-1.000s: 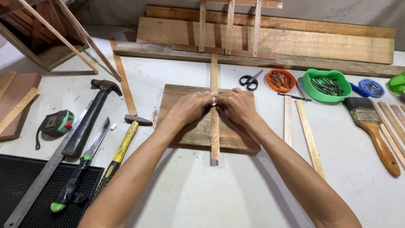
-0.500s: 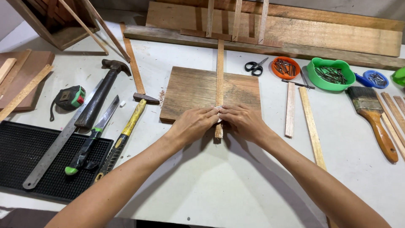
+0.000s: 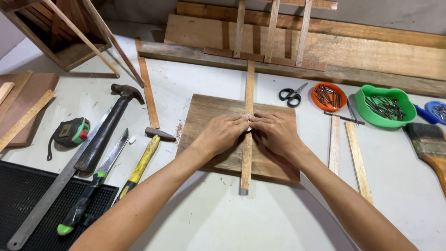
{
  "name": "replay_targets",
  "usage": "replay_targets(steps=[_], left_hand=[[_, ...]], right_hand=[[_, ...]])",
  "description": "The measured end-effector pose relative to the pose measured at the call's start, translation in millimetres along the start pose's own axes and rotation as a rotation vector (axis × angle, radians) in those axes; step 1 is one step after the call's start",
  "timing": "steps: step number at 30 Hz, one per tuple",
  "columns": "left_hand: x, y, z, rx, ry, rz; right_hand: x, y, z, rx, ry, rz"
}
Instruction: Sand and align small wooden slats for a furniture project.
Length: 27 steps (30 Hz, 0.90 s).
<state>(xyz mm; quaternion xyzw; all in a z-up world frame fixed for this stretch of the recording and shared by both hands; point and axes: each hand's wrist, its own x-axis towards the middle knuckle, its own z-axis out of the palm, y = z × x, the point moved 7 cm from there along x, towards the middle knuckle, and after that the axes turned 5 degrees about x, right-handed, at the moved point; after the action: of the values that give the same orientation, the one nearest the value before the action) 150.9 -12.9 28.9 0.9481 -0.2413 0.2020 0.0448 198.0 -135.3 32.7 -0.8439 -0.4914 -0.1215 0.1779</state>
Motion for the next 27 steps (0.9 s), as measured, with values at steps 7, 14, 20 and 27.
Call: replay_targets(steps=[7, 14, 20, 27], left_hand=[[44, -42, 17, -0.043, 0.012, -0.105], [51, -52, 23, -0.149, -0.114, -0.218], [42, -45, 26, -0.124, 0.017, -0.177], [4, -10, 1, -0.104, 0.045, -0.138]], right_hand=[[41, 54, 16, 0.006, 0.007, 0.034], [47, 66, 25, -0.022, 0.042, 0.015], [40, 53, 23, -0.077, 0.018, 0.017], [7, 11, 10, -0.038, 0.016, -0.011]])
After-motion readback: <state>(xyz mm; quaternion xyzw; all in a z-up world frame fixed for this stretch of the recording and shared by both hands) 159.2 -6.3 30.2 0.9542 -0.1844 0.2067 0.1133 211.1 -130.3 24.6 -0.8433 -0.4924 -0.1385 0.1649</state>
